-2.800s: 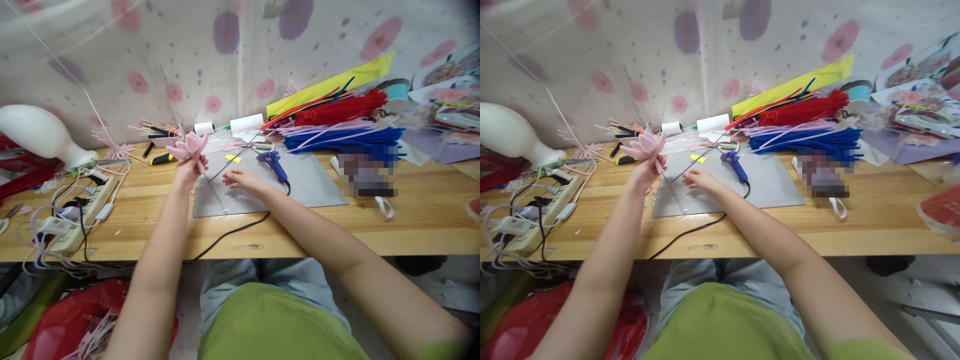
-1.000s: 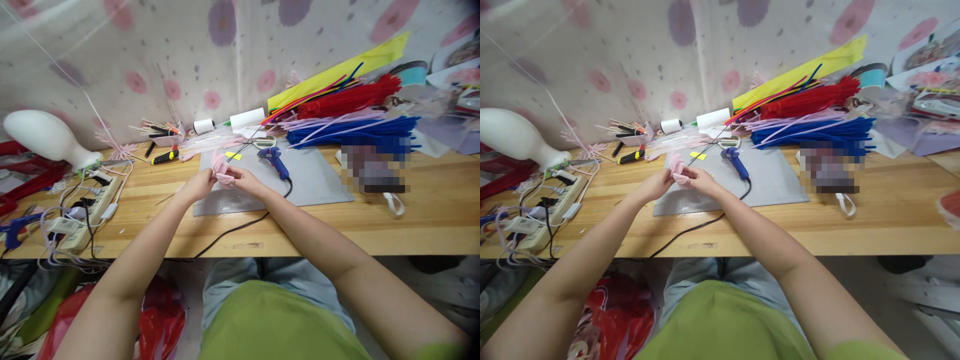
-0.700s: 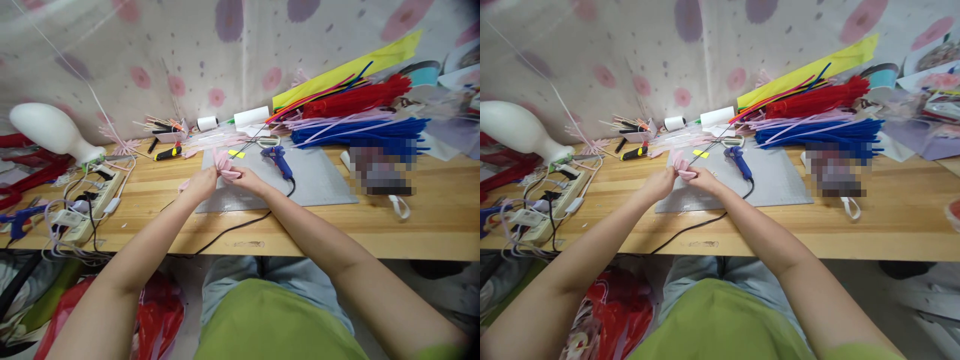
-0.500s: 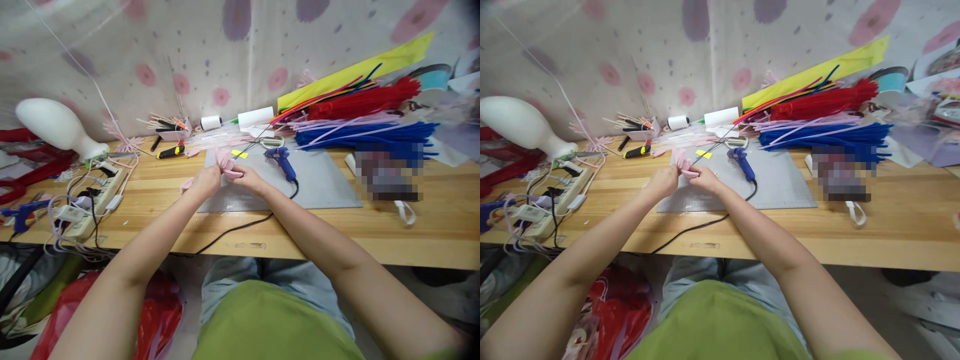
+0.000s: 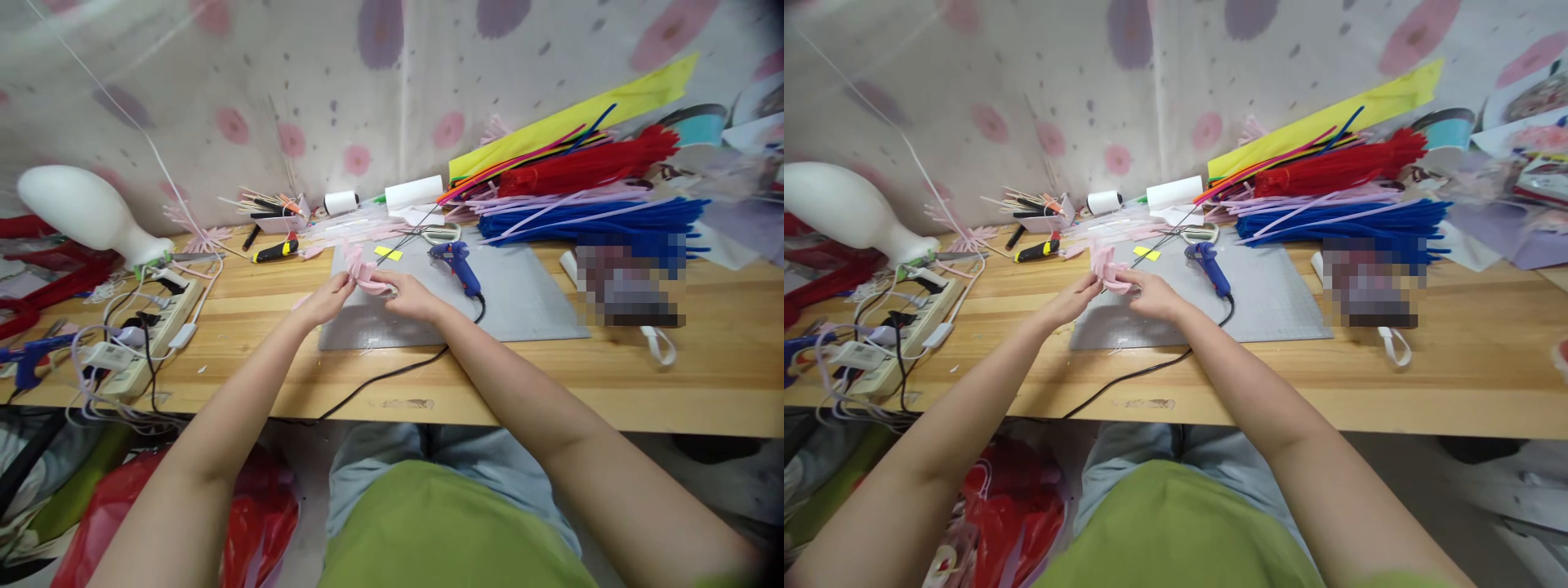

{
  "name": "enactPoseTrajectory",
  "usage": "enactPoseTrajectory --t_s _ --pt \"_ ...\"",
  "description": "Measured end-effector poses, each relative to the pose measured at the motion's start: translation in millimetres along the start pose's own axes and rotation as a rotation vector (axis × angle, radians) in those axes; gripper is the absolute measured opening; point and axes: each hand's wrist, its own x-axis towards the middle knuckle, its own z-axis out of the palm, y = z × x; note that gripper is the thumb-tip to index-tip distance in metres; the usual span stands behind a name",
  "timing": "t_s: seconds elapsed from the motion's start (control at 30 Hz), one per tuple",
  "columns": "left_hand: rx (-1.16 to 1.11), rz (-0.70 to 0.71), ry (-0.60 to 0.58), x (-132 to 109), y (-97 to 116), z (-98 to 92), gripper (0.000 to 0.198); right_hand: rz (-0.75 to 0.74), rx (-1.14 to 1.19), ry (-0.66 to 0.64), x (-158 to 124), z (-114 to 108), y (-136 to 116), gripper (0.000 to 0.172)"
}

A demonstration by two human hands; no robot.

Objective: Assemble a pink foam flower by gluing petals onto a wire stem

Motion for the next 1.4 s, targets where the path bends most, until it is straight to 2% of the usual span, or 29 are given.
enactPoseTrajectory --t_s 0.1,0.27,0.37,0.47,0.57,0.77,0.9,0.97,1.03,1.1,1.17,1.3,1.4 --pt "0.121 0.004 -0.050 -2 1 -6.7 0.032 -0.023 -0.037 0.009 -5 1 -7 0.064" --pt "0.510 -0.117 0.089 -5 20 -4.7 0.037 -0.012 0.014 -0.006 -5 13 -10 0.057" --pt "0.689 -0.181 0.073 -5 34 -2.0 0.041 0.013 0.070 -0.002 -4 19 -7 0.056" --pt "0.781 -0.214 0.031 -3 42 -0.8 0.043 0.034 0.117 -0.005 -3 22 -2 0.053" --pt "0.830 -0.239 0.057 -3 45 0.5 0.044 0.032 0.187 -0.025 -1 22 2 0.050" --pt "0.809 -0.223 0.074 -5 45 4.8 0.043 -0.011 0.214 -0.041 1 22 0 0.044" --pt "0.729 -0.190 0.068 -2 34 3.6 0.039 -0.006 0.127 -0.048 -1 22 -4 0.039" --pt "0.610 -0.176 0.031 1 22 0.6 0.038 -0.008 0.056 -0.086 -2 22 -7 0.045" --pt "0.362 -0.123 0.055 4 7 -3.6 0.040 -0.018 -0.023 -0.085 -2 21 -8 0.056" --pt "0.097 -0.086 0.059 8 -7 -8.5 0.045 -0.044 -0.126 -0.036 -2 20 -10 0.062" --pt "-0.009 -0.111 0.018 10 -17 -13.6 0.045 -0.100 -0.265 0.014 -3 20 -11 0.060" --pt "0.128 0.032 -0.096 6 -18 -21.9 0.037 -0.192 -0.474 0.054 -3 20 -13 0.053" --pt "0.381 0.151 -0.080 -1 -8 -24.5 0.047 -0.134 -0.423 0.066 0 19 -12 0.047"
